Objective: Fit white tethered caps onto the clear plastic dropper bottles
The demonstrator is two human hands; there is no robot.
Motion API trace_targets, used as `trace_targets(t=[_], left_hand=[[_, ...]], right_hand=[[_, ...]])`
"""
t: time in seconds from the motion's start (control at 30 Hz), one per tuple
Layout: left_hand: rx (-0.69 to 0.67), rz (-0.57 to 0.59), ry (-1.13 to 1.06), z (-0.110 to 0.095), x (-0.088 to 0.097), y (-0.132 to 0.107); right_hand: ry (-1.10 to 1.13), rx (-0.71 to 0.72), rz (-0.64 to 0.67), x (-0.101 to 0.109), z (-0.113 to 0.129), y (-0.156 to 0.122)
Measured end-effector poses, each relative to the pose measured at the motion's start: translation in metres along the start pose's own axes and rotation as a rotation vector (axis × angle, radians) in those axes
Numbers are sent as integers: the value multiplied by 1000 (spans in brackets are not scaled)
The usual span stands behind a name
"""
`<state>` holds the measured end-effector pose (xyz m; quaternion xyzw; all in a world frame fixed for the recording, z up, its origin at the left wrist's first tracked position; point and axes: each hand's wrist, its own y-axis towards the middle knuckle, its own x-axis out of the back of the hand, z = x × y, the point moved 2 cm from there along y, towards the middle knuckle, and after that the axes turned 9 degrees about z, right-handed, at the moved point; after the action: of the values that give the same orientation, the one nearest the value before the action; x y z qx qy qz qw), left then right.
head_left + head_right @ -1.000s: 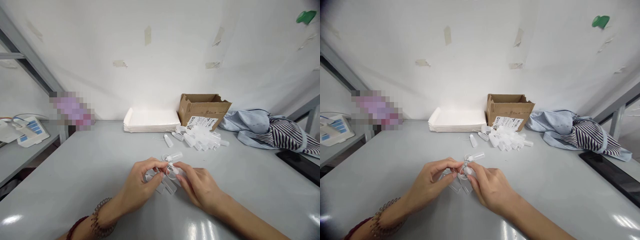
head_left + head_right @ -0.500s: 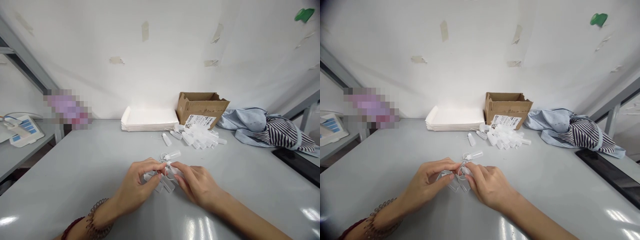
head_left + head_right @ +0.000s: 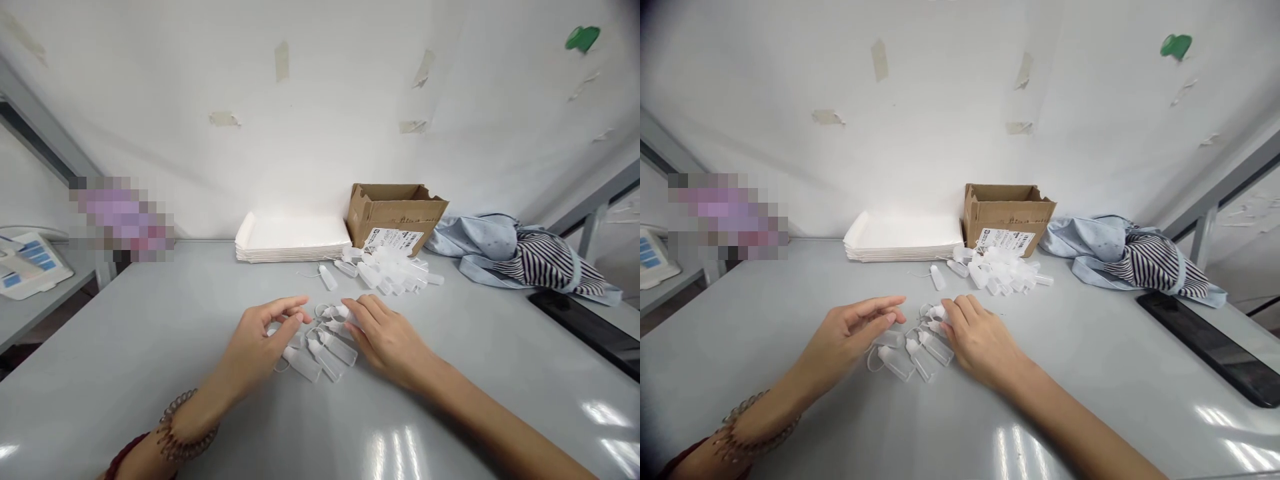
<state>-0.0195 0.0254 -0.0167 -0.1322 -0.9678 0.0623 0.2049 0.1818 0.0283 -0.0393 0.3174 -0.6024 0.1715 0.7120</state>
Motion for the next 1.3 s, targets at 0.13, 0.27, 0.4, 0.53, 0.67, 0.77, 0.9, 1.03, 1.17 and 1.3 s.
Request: trace_targets(t=[0.13, 0.27, 0.4, 0.53, 0.67, 0.77, 0.9, 1.03, 1.17, 1.3], left_hand=[[33, -47, -23, -2, 0, 1], [54, -9, 3, -1, 2, 4], [48, -13, -6, 2, 5, 5], [4, -28, 5, 2, 4, 4], [-18, -25, 21, 2, 4, 4], [-30, -31, 35, 1, 5, 3], [-49, -42, 47, -1, 6, 2], [-50, -42, 41, -2, 7, 3], [-41, -40, 24, 0, 7, 4], [-37, -37, 25, 2, 7, 6]], right_hand=[[-8, -23, 119, -5, -1, 1], [11, -55, 148, -4, -6, 1], [38, -80, 119, -3, -11, 1], [91, -14, 65, -2, -11, 2], [128, 16, 88, -2, -10, 3], [135, -12, 110, -2, -9, 4], [185, -52, 117, -3, -10, 3], [234, -85, 57, -6, -15, 5], [145, -179, 24, -8, -21, 21], [54, -211, 67, -3, -23, 54]])
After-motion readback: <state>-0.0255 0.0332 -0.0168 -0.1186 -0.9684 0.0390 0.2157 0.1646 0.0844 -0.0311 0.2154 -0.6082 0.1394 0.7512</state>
